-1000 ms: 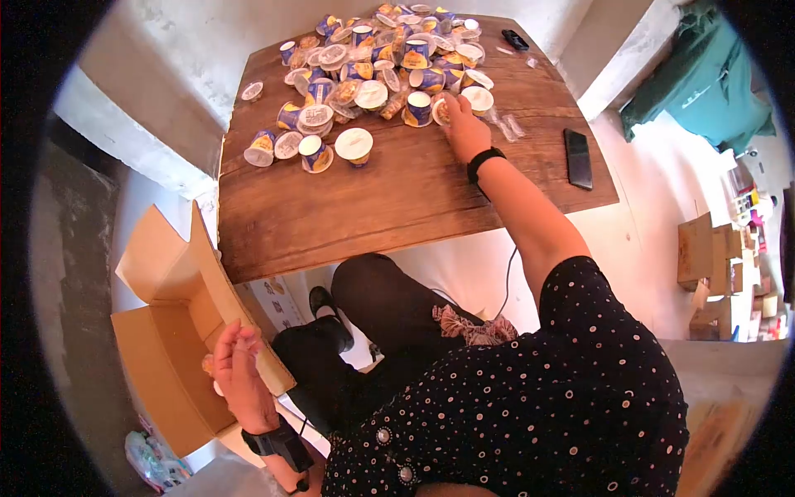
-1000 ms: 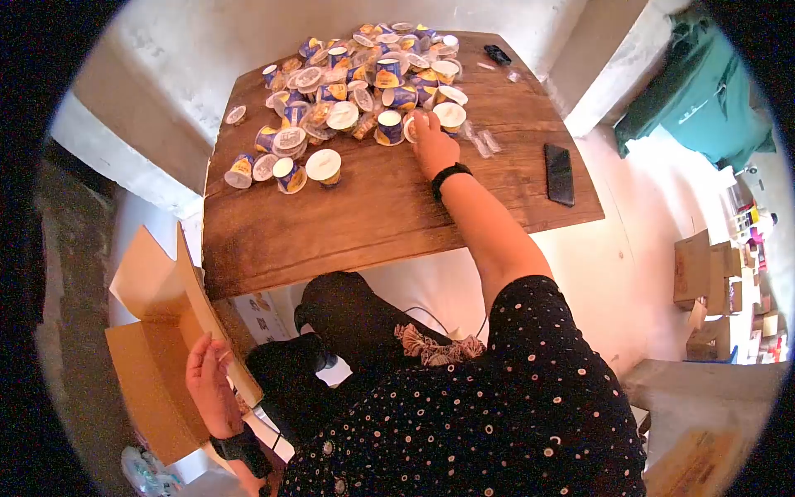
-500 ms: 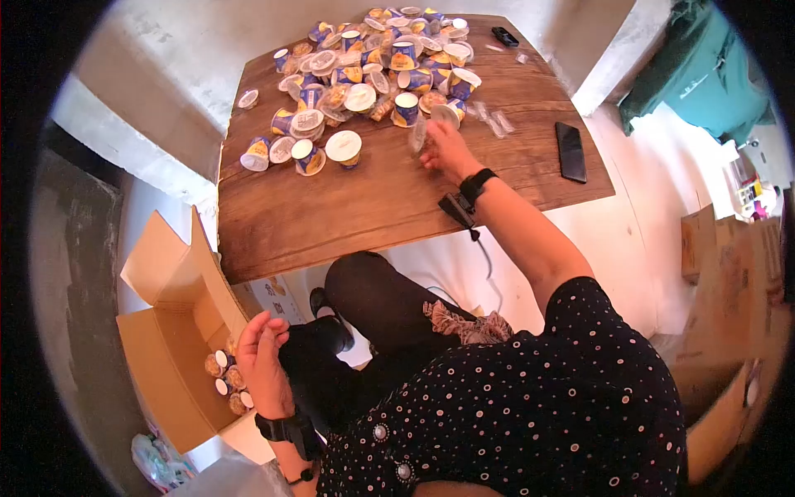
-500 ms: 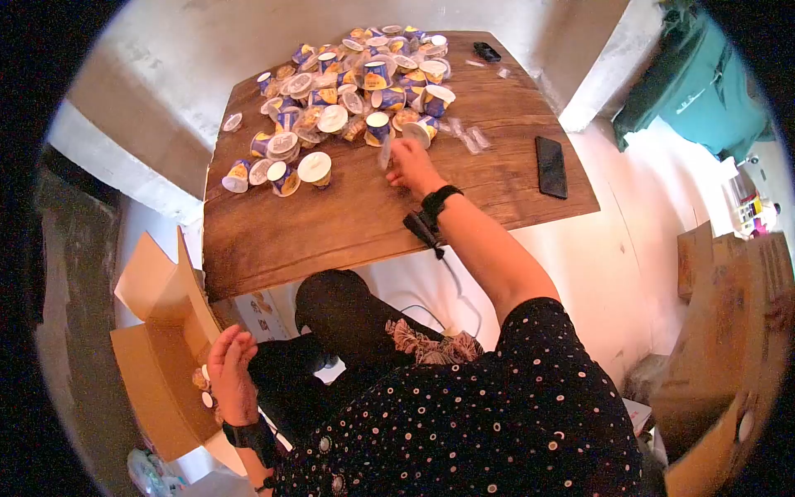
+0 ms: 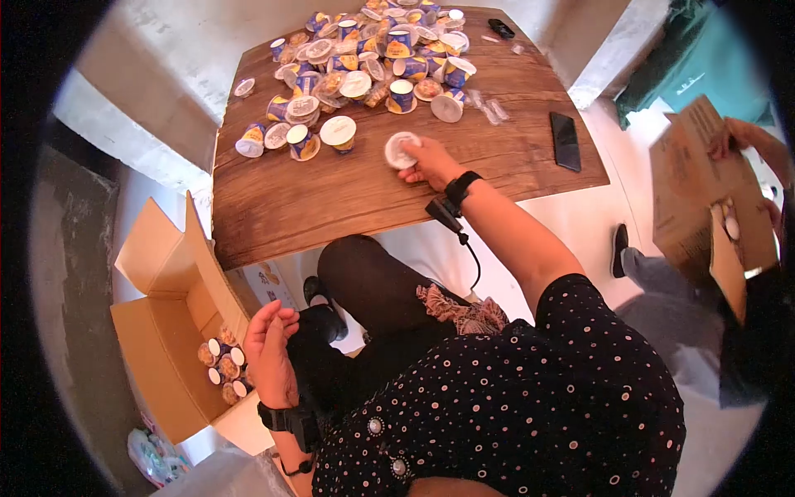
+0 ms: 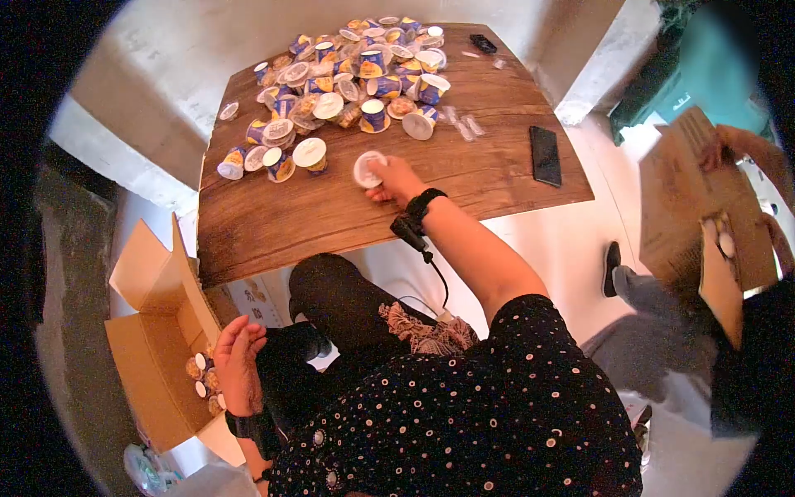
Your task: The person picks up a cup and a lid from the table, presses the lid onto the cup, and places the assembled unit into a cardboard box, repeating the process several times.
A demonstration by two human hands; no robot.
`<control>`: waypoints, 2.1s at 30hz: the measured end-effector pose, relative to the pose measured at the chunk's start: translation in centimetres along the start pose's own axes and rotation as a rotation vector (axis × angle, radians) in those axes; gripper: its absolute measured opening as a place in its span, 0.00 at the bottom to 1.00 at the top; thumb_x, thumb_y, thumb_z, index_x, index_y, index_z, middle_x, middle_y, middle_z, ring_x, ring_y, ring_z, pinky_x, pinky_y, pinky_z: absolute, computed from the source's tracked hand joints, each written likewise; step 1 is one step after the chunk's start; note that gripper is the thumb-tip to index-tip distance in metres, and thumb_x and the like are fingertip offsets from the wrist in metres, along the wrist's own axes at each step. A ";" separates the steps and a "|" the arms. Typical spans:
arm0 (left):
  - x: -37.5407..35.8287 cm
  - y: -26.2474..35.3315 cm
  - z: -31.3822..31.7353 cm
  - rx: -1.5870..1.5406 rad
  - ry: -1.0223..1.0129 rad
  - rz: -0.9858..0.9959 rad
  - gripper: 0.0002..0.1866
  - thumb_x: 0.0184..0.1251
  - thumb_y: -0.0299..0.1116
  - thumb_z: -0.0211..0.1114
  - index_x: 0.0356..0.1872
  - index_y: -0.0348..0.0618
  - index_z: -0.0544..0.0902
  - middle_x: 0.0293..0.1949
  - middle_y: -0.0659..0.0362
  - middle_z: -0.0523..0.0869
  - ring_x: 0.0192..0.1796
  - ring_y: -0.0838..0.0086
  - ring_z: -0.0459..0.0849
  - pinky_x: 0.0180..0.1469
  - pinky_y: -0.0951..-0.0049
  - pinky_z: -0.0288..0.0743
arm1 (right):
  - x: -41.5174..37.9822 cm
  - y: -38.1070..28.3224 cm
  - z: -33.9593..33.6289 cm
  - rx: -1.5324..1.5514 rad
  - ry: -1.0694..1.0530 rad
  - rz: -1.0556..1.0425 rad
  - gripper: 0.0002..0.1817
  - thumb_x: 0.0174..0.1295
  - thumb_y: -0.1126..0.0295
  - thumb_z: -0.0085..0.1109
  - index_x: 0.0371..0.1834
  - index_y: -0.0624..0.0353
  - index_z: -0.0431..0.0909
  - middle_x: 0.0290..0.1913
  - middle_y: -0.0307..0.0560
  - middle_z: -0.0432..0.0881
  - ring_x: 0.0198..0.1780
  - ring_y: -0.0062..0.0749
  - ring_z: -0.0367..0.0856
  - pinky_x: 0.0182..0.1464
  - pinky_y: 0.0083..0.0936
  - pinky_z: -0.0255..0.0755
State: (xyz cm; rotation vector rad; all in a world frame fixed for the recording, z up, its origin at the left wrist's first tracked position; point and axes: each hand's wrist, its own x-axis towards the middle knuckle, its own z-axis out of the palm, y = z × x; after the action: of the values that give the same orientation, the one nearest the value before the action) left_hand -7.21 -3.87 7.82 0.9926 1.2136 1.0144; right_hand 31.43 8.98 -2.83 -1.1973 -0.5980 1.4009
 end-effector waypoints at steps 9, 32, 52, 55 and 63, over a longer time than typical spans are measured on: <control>0.6 -0.4 1.2 0.021 -0.047 -0.042 0.13 0.67 0.28 0.56 0.49 0.34 0.76 0.40 0.56 0.82 0.42 0.73 0.81 0.47 0.76 0.75 | -1.0 -0.7 -1.6 -1.095 0.380 -0.535 0.17 0.60 0.61 0.57 0.41 0.65 0.76 0.36 0.61 0.78 0.41 0.55 0.75 0.45 0.40 0.70; 1.0 -2.1 2.1 -0.008 -0.118 -0.094 0.12 0.67 0.28 0.56 0.49 0.35 0.76 0.39 0.56 0.82 0.43 0.73 0.81 0.46 0.76 0.75 | -2.9 -0.8 -6.3 -0.395 0.317 -0.278 0.08 0.57 0.70 0.61 0.35 0.64 0.78 0.31 0.45 0.81 0.27 0.29 0.79 0.27 0.25 0.75; 0.6 -2.2 2.2 -0.027 -0.133 -0.090 0.12 0.68 0.27 0.55 0.49 0.34 0.76 0.39 0.57 0.83 0.42 0.75 0.81 0.46 0.77 0.75 | -0.1 0.7 -2.5 -0.956 0.448 -0.580 0.17 0.49 0.65 0.69 0.34 0.66 0.74 0.28 0.52 0.79 0.30 0.38 0.79 0.34 0.32 0.73; 0.6 -2.0 2.4 0.002 -0.109 -0.106 0.12 0.68 0.28 0.55 0.50 0.34 0.76 0.39 0.56 0.83 0.42 0.75 0.81 0.46 0.77 0.75 | 0.1 0.4 -2.2 -0.608 0.280 -0.232 0.14 0.51 0.69 0.69 0.32 0.65 0.73 0.25 0.47 0.77 0.23 0.31 0.77 0.24 0.30 0.72; 2.6 -1.8 4.0 0.002 -0.175 -0.116 0.14 0.67 0.30 0.56 0.50 0.34 0.74 0.41 0.54 0.81 0.44 0.71 0.81 0.45 0.75 0.77 | -1.6 0.2 -0.4 -0.372 0.104 -0.103 0.12 0.54 0.71 0.66 0.32 0.64 0.71 0.21 0.41 0.75 0.18 0.23 0.74 0.18 0.19 0.72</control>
State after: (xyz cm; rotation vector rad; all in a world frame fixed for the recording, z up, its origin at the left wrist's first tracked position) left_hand -2.88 -2.07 5.79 0.9799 1.1143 0.8179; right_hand 31.46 7.30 -2.60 -1.5003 -0.8602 1.1623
